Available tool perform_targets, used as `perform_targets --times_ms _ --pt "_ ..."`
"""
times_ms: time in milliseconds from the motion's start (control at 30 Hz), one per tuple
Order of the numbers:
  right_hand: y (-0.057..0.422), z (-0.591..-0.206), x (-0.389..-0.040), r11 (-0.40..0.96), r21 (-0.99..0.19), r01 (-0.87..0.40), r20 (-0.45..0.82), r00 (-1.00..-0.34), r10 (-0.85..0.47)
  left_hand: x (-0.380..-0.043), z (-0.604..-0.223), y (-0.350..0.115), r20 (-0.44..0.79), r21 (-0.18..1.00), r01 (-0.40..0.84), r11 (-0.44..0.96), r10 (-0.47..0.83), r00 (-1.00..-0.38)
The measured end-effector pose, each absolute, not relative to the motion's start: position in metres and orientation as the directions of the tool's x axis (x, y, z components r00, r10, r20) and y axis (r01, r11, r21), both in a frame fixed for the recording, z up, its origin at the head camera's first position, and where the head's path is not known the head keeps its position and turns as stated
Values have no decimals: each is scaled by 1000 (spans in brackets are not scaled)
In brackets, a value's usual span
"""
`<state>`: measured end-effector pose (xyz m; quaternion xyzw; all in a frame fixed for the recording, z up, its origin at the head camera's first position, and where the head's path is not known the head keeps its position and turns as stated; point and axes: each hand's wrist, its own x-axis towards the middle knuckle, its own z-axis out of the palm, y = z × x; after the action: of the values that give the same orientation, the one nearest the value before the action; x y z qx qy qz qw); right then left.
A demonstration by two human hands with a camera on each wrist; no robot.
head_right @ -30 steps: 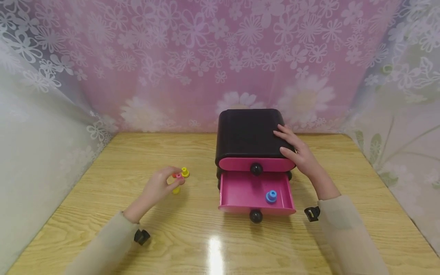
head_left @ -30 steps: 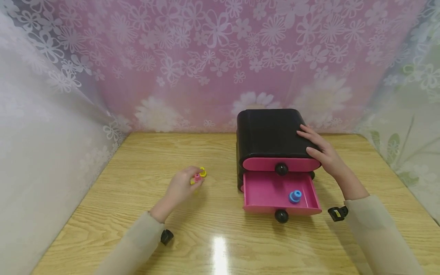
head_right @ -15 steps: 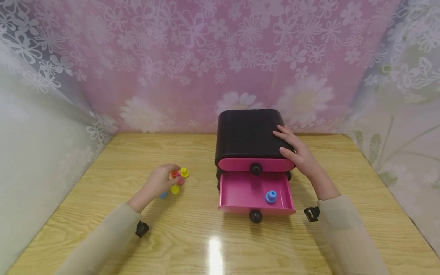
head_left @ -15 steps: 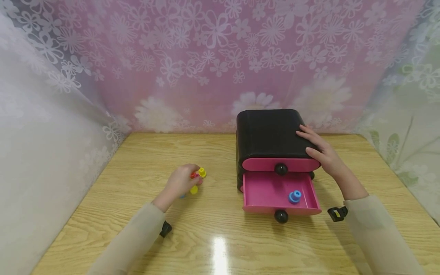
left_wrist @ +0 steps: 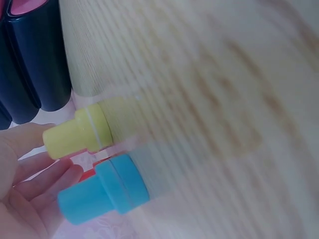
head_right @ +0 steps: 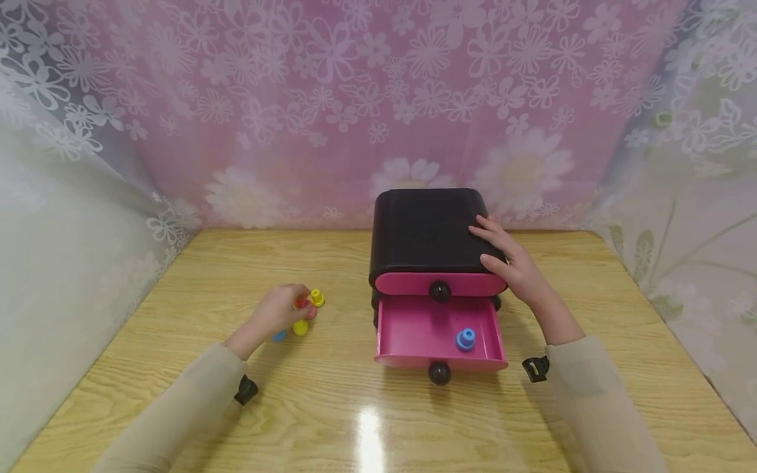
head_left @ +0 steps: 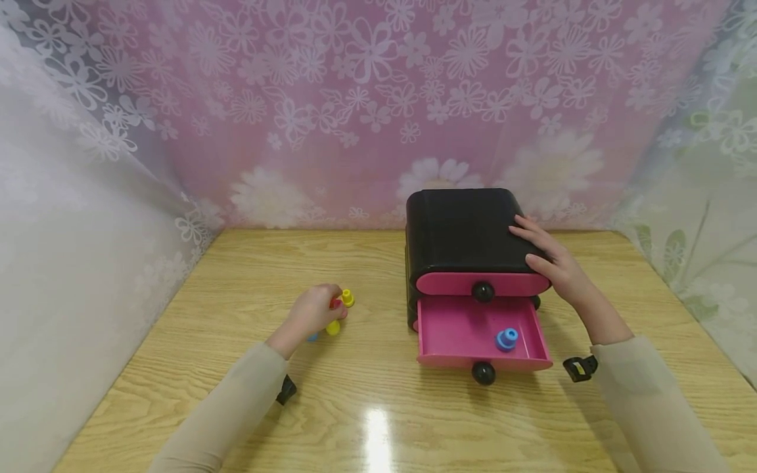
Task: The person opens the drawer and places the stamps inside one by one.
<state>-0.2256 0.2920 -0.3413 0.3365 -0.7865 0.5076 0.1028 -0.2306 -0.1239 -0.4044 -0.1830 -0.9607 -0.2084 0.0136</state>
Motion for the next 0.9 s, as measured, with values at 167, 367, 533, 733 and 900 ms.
perform_targets --times_ms 167,367,533,733,900 --pt "293 -341 -227 263 -732 -629 498 -757 -424 -232 -406 -124 89 371 359 857 352 -932" --pt "293 -341 -228 274 -722 -636 505 -754 -420 -236 -409 -124 59 359 337 870 340 -939" --pt "293 -342 -229 270 -715 -645 514 -747 -422 -235 -409 -123 47 358 327 875 333 -942" --pt "294 -342 -230 257 -718 -647 517 -743 -426 -236 -409 -123 30 367 317 874 329 -944" --pt "294 -343 -230 260 -716 -648 519 -743 -423 -237 -411 -123 29 360 321 876 333 -942"
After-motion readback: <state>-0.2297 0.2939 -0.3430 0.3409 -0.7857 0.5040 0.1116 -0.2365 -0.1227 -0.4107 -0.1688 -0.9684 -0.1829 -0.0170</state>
